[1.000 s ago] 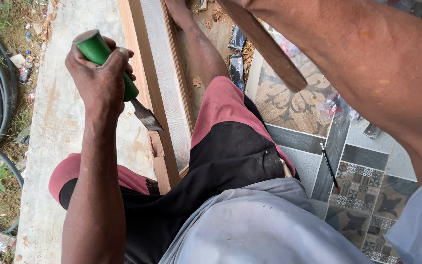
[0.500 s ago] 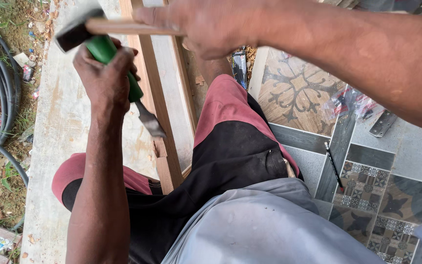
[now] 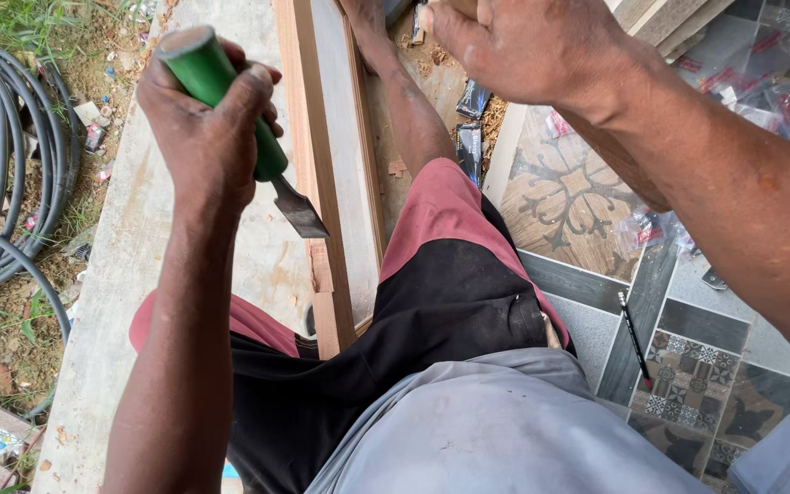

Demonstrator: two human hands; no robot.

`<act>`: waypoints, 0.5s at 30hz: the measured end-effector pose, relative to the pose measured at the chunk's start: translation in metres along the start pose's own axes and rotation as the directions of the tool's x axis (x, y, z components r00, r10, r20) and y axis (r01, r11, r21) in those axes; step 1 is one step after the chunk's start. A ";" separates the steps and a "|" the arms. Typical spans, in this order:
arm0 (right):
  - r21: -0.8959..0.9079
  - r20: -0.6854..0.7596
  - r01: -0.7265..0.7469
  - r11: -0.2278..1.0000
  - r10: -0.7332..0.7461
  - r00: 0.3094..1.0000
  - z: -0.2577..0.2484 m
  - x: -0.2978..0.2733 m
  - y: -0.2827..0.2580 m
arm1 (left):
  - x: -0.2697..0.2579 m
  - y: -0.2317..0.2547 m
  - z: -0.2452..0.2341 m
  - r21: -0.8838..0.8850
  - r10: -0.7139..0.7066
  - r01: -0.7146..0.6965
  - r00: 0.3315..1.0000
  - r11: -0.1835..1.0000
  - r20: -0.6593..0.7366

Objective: The person uses a chisel and a hammer to carve out a section of a wooden frame, striking the chisel with the hammer and prying away wood chips.

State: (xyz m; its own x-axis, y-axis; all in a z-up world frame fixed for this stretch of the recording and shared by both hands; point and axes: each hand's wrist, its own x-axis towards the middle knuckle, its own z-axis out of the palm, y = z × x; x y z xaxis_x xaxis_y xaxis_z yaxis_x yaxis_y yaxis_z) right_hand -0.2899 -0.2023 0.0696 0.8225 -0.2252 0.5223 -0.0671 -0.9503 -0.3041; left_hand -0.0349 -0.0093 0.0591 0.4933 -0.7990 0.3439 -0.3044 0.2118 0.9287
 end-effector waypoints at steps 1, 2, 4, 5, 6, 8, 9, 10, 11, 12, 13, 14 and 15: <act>-0.047 -0.051 -0.016 0.999 0.013 0.999 -0.002 -0.011 -0.005 | -0.012 -0.011 0.004 -0.024 -0.032 0.032 0.999 0.999 -0.013; -0.073 -0.055 0.004 0.997 -0.008 0.998 -0.003 -0.018 -0.009 | -0.019 -0.021 0.004 -0.050 -0.050 0.049 0.998 0.998 -0.024; -0.120 -0.066 0.049 0.992 -0.057 0.996 -0.003 -0.027 -0.016 | -0.029 -0.037 -0.001 -0.098 -0.083 0.078 0.995 0.992 -0.049; -0.048 -0.047 0.027 0.998 -0.030 0.998 -0.002 -0.029 -0.018 | -0.030 -0.043 -0.004 -0.098 -0.093 0.087 0.994 0.991 -0.063; 0.024 -0.025 0.005 1.000 -0.004 1.000 -0.001 -0.031 -0.019 | -0.030 -0.047 -0.007 -0.099 -0.104 0.096 0.992 0.990 -0.078; 0.083 0.020 -0.049 0.995 0.048 0.999 0.001 -0.039 -0.021 | -0.031 -0.052 -0.010 -0.097 -0.109 0.100 0.989 0.990 -0.096; 0.071 0.040 -0.079 0.994 0.076 0.996 0.003 -0.043 -0.022 | -0.031 -0.054 -0.011 -0.093 -0.104 0.095 0.989 0.991 -0.103; 0.058 0.059 -0.107 0.993 0.104 0.993 0.004 -0.046 -0.023 | -0.031 -0.054 -0.012 -0.088 -0.099 0.090 0.989 0.992 -0.108; 0.071 0.056 -0.108 0.992 0.104 0.993 0.005 -0.048 -0.024 | -0.032 -0.054 -0.013 -0.077 -0.093 0.084 0.988 0.994 -0.120; 0.085 0.052 -0.108 0.991 0.104 0.993 0.006 -0.050 -0.024 | -0.033 -0.052 -0.013 -0.065 -0.086 0.078 0.988 0.995 -0.132; 0.096 0.048 -0.108 0.990 0.104 0.993 0.007 -0.052 -0.026 | -0.035 -0.051 -0.013 -0.054 -0.078 0.071 0.987 0.996 -0.143; 0.083 0.064 -0.126 0.989 0.121 0.991 0.007 -0.052 -0.027 | -0.036 -0.050 -0.013 -0.058 -0.079 0.072 0.988 0.996 -0.134; 0.067 0.079 -0.144 0.987 0.139 0.987 0.007 -0.052 -0.028 | -0.036 -0.048 -0.012 -0.065 -0.079 0.072 0.989 0.995 -0.124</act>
State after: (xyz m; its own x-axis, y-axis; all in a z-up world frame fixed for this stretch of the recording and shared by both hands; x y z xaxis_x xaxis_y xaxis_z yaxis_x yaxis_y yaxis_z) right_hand -0.3267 -0.1627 0.0448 0.8470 -0.3372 0.4109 -0.1467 -0.8913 -0.4289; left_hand -0.0280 0.0165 0.0034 0.6134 -0.7370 0.2838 -0.2149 0.1901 0.9580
